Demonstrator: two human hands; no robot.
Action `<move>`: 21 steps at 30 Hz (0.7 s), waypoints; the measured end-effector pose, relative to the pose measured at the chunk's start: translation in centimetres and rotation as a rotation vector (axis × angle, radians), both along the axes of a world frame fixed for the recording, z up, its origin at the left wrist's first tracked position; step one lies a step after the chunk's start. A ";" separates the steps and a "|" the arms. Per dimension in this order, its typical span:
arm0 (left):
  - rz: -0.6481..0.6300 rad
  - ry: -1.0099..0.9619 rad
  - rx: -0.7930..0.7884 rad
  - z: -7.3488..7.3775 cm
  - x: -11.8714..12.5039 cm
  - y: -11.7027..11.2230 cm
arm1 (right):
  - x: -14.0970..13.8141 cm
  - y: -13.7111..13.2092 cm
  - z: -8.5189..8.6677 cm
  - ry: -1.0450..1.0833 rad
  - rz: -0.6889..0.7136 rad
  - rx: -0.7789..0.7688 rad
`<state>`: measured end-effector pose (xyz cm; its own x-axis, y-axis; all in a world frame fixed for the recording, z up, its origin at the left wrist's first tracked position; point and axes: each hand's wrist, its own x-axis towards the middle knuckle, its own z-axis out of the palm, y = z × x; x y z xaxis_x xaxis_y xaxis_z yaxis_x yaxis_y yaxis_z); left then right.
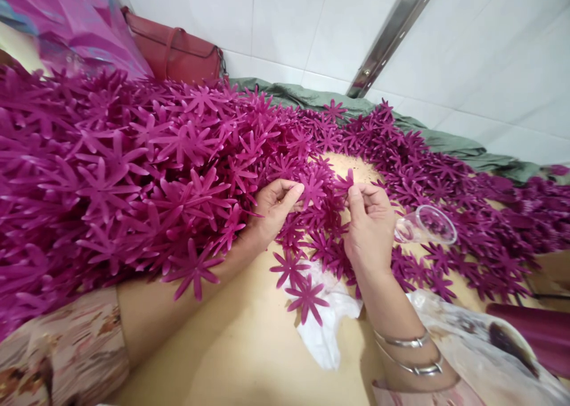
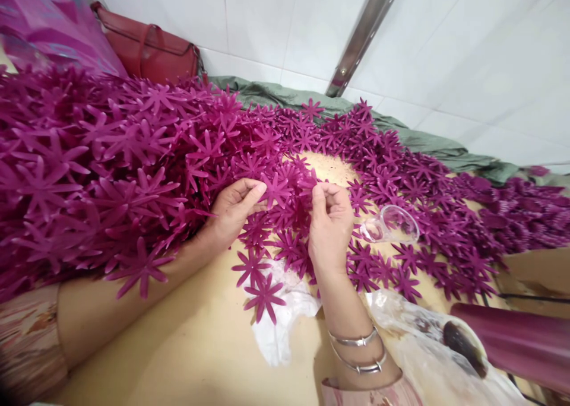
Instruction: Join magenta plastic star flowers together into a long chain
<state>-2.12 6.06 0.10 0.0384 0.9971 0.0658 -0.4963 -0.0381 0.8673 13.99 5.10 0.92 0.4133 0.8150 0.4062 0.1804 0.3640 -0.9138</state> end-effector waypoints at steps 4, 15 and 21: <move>0.001 -0.013 -0.007 0.1 0.1 0.0 | -0.1 -0.5 0.8 -0.205 -0.034 0.065; -0.140 0.031 0.052 0.2 0.0 -0.1 | -1.5 -1.7 1.2 -0.620 0.060 0.159; -0.146 0.006 0.022 0.6 0.0 -0.3 | -1.2 -1.6 1.3 -0.611 0.113 0.169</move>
<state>-2.15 5.74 0.66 0.1837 0.9791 0.0867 -0.4927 0.0154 0.8700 12.78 3.51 2.22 -0.0184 0.7443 0.6676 0.6025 0.5411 -0.5867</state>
